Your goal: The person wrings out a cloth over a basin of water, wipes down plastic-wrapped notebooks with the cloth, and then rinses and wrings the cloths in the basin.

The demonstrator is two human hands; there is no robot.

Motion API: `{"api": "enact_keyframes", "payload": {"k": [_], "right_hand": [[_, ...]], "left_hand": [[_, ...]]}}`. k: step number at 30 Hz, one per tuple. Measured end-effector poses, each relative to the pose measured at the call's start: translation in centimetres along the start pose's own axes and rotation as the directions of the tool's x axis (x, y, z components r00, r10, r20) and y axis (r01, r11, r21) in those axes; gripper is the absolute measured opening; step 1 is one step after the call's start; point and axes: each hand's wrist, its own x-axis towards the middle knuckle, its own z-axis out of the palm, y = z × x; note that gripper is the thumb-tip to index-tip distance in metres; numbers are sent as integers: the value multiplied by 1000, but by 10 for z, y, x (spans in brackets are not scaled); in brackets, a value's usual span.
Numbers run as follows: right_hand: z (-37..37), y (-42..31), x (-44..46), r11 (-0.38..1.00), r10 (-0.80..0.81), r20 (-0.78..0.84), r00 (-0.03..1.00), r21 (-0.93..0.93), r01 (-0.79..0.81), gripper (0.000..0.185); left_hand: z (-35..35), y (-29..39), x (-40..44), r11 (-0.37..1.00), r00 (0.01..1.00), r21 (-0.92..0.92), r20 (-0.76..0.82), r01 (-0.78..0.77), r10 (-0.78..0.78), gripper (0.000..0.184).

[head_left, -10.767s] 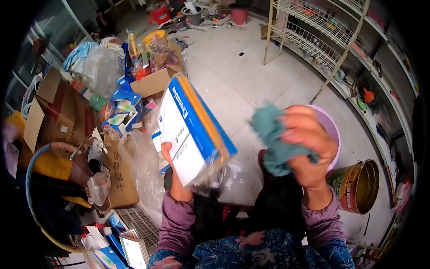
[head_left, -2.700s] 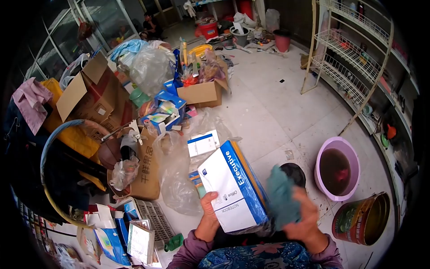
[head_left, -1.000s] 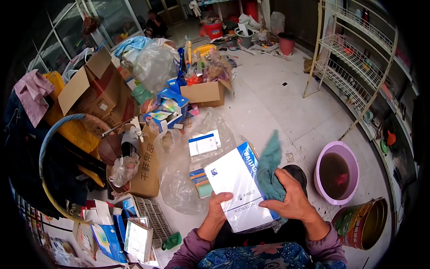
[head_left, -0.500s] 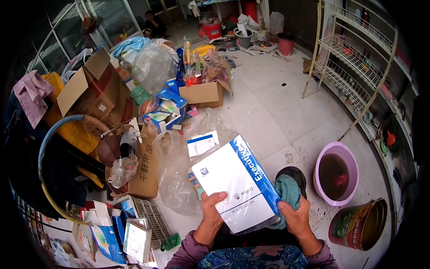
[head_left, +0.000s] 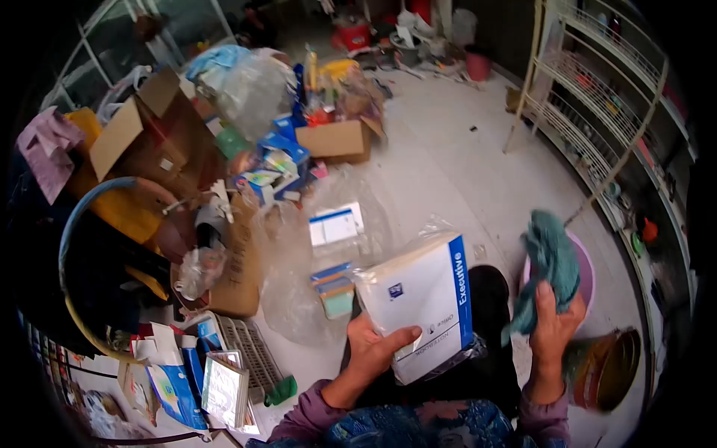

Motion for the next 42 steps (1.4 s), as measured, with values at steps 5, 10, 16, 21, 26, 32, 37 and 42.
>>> {"api": "enact_keyframes", "payload": {"k": [5,10,16,21,26,32,37,42], "right_hand": [[26,1,25,901,-320,117,940,-270,340,39],[76,16,-2,891,-387,413,824,-61,450,22],[101,-28,-30,805,-539,449,713,23,593,23],[97,3,-53,698,-673,531,516,222,681,28],[65,48,-54,816,-523,498,692,58,575,35],[28,74,-35,977,202,92,975,43,-207,28],[22,33,-12,686,399,280,873,540,-487,35],[20,40,-15,625,204,791,577,348,-699,61]], "left_hand": [[11,-22,-18,957,981,278,147,80,-124,36],[15,-34,-24,887,958,461,268,-36,-101,38],[-11,-76,-19,764,920,542,350,-351,174,29],[-18,-83,-18,808,955,527,257,-265,146,29],[-20,-74,-13,939,994,344,97,6,-42,30],[3,-15,4,915,942,-254,-43,312,-333,50],[-1,-6,13,889,970,-392,46,237,-238,61],[-18,-13,7,812,953,-509,59,285,-297,66]]}}
